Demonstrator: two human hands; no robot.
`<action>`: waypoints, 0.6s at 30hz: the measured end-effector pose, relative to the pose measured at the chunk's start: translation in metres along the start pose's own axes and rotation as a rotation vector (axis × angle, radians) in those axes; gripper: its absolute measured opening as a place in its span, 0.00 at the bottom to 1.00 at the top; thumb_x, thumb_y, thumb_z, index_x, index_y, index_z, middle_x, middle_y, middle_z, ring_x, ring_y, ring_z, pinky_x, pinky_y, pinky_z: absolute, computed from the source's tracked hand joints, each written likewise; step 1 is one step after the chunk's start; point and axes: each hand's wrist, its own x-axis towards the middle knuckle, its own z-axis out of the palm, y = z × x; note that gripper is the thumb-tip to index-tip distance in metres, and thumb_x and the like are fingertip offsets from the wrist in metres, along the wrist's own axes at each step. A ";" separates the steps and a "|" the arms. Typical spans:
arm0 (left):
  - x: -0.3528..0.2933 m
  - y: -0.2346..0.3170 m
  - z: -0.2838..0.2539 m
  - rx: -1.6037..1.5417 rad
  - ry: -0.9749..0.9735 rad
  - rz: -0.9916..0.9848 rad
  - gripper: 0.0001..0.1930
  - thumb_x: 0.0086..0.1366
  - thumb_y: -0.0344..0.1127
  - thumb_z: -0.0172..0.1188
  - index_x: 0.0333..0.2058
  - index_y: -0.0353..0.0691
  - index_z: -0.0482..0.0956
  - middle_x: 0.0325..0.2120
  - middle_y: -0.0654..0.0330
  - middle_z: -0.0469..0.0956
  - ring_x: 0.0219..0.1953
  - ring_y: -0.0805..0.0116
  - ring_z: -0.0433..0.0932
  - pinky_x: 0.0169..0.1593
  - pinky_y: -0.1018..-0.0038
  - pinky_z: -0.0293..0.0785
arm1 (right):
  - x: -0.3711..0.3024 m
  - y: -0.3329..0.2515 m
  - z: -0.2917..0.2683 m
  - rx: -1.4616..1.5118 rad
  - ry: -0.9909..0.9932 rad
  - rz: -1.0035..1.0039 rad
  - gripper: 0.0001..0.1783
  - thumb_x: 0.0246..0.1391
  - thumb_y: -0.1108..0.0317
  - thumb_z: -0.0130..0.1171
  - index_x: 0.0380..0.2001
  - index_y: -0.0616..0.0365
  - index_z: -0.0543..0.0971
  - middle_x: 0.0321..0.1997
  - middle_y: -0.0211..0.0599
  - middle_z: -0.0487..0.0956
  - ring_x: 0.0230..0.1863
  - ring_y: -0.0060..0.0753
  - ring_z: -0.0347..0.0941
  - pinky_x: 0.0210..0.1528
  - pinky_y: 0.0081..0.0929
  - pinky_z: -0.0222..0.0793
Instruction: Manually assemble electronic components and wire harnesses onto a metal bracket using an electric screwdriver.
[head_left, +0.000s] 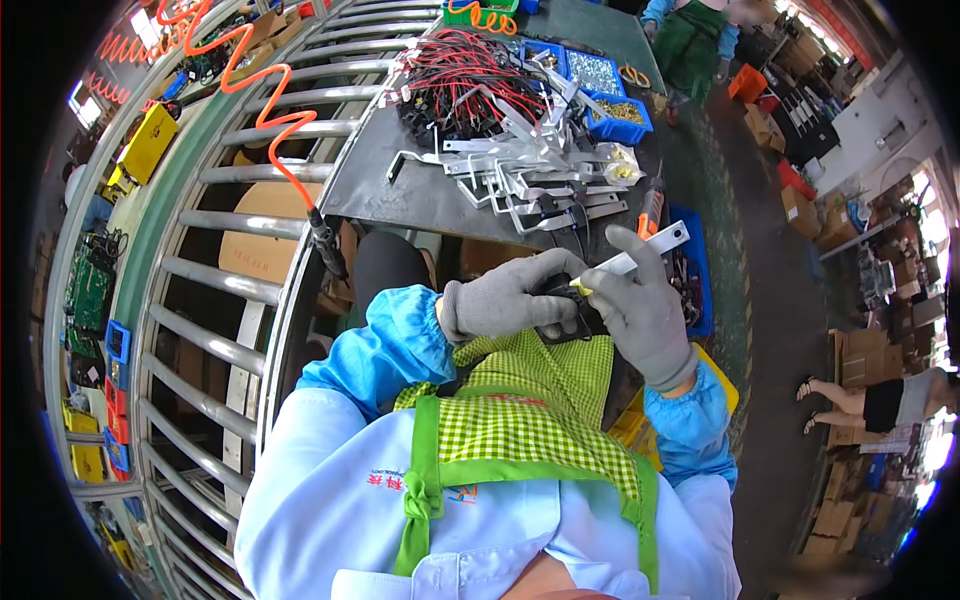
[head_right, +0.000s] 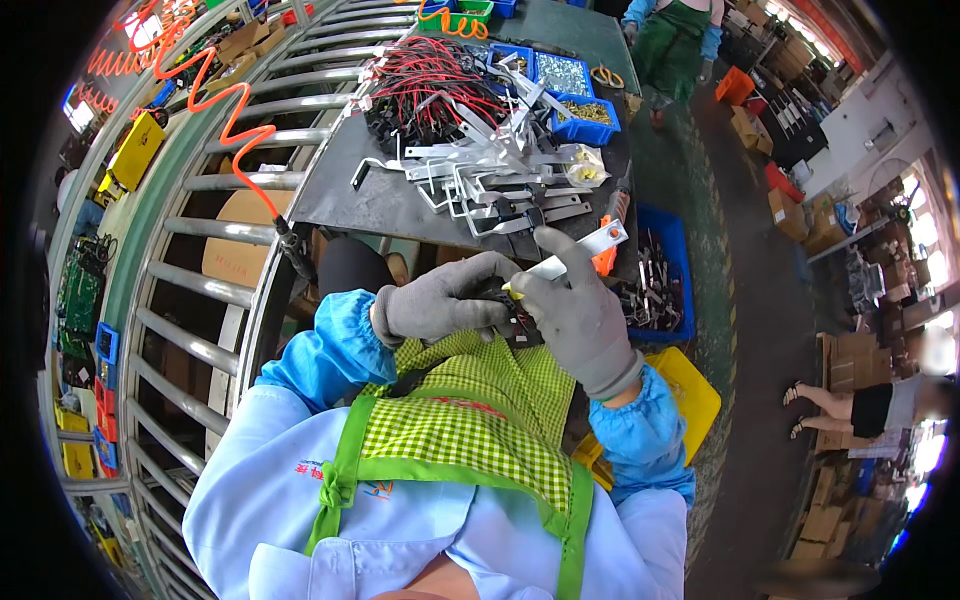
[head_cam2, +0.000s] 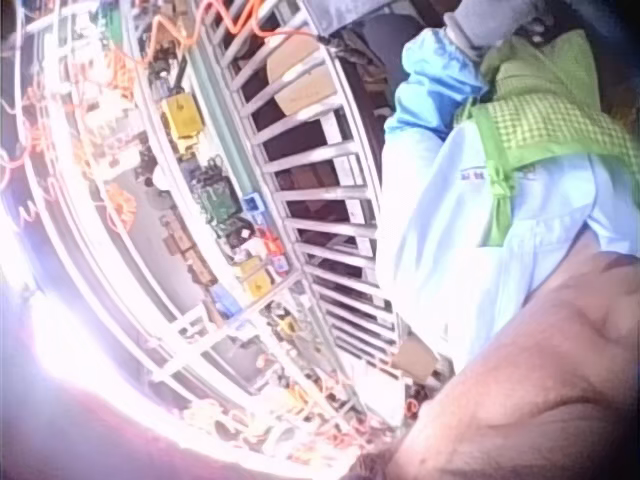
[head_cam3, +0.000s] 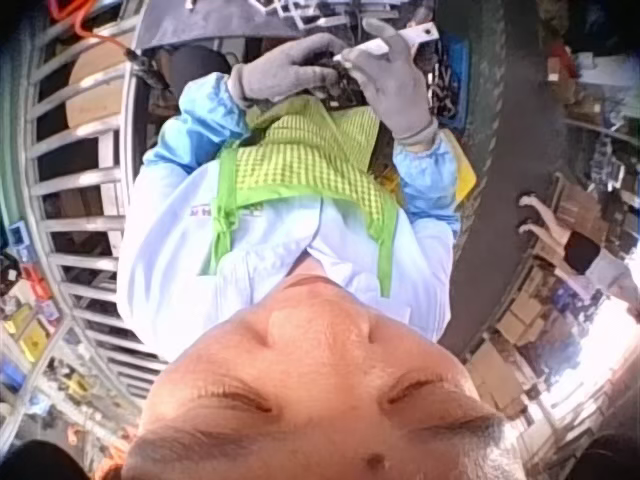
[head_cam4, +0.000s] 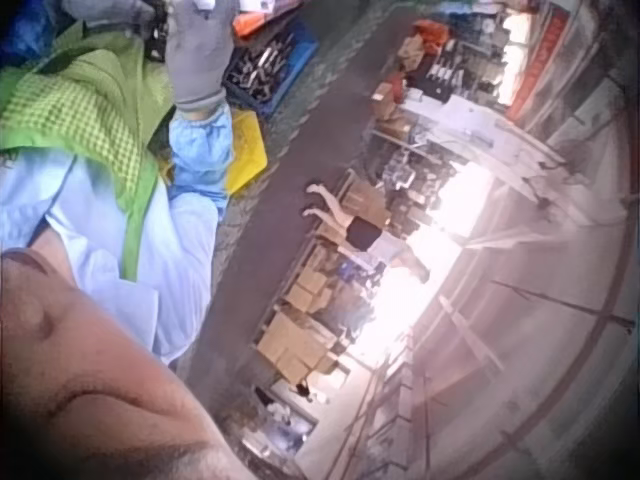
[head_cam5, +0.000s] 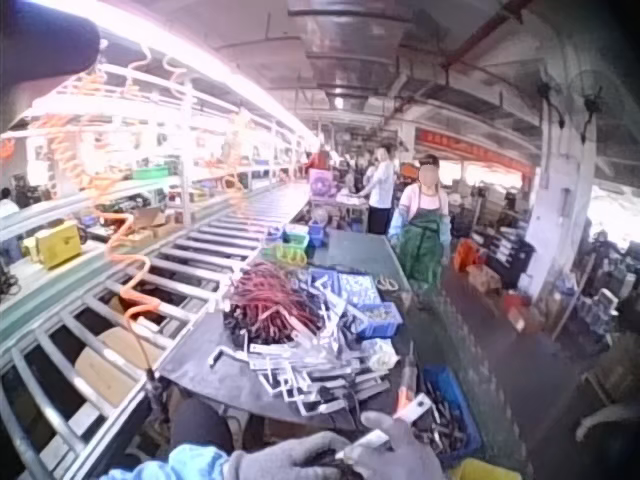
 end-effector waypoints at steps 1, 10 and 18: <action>0.000 0.001 0.000 -0.027 -0.035 -0.043 0.19 0.68 0.30 0.56 0.55 0.36 0.65 0.41 0.58 0.77 0.41 0.72 0.81 0.41 0.77 0.80 | 0.004 0.004 -0.002 0.048 -0.008 -0.049 0.17 0.45 0.75 0.65 0.40 0.50 0.80 0.45 0.38 0.74 0.42 0.44 0.76 0.41 0.36 0.75; -0.002 -0.003 0.008 -0.045 -0.129 -0.022 0.20 0.70 0.36 0.56 0.56 0.36 0.64 0.41 0.57 0.76 0.40 0.70 0.81 0.41 0.76 0.80 | -0.001 0.007 -0.016 0.096 -0.206 -0.021 0.15 0.44 0.74 0.65 0.38 0.51 0.79 0.42 0.34 0.74 0.43 0.42 0.76 0.42 0.36 0.75; 0.000 -0.017 0.015 -0.199 -0.092 0.033 0.24 0.69 0.47 0.56 0.54 0.36 0.66 0.36 0.58 0.75 0.34 0.69 0.82 0.36 0.75 0.82 | 0.000 0.017 -0.018 0.157 -0.261 0.033 0.15 0.45 0.74 0.65 0.39 0.52 0.78 0.42 0.35 0.74 0.41 0.44 0.76 0.42 0.36 0.75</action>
